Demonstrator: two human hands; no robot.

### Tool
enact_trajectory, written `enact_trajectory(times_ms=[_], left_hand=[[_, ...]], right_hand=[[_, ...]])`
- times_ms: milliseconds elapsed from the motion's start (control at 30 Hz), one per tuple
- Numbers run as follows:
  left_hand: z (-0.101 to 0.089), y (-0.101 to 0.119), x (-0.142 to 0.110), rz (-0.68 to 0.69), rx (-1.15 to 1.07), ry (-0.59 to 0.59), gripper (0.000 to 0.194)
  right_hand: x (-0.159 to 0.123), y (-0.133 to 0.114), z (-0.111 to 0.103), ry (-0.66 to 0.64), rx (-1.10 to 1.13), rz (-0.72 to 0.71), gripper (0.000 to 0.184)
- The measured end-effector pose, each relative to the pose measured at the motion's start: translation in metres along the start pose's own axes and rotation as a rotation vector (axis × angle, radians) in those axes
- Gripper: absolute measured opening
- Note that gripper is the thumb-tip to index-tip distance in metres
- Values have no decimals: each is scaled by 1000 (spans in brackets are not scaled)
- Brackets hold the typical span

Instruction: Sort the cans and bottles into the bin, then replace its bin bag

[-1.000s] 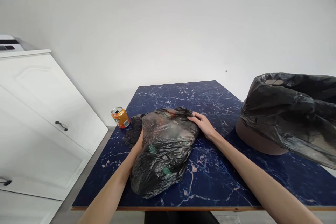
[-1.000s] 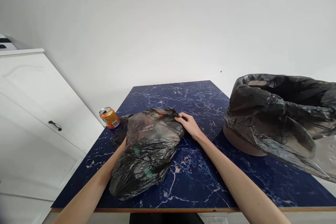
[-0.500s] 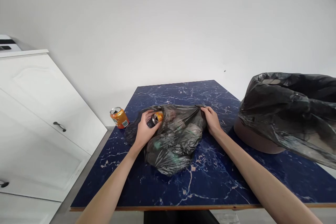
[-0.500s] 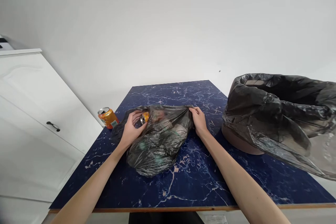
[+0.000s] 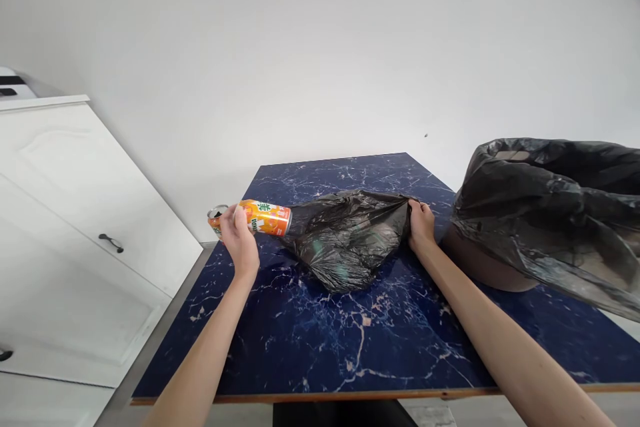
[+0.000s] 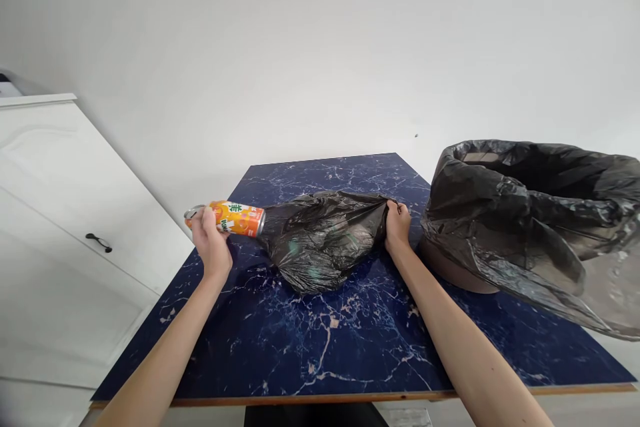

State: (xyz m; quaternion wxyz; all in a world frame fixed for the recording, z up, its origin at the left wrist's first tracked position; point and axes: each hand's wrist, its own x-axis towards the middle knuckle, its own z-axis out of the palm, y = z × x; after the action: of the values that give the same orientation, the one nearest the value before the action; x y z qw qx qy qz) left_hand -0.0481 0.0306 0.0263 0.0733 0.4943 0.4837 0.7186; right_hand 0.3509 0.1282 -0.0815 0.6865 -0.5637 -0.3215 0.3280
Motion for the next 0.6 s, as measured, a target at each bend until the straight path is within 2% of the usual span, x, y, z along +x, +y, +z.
enact_trajectory(times_ms=[133, 300, 433, 600], left_hand=[[-4, 13, -2, 174, 113, 112, 50], [-6, 15, -4, 332, 278, 109, 63], [-7, 9, -2, 369, 369, 57, 68], [-5, 0, -4, 327, 415, -44, 69]], right_hand=[[1, -1, 0, 30, 2, 77, 34], [-1, -2, 0, 24, 21, 133, 32], [-1, -4, 1, 20, 28, 152, 33], [2, -3, 1, -3, 22, 172, 32]])
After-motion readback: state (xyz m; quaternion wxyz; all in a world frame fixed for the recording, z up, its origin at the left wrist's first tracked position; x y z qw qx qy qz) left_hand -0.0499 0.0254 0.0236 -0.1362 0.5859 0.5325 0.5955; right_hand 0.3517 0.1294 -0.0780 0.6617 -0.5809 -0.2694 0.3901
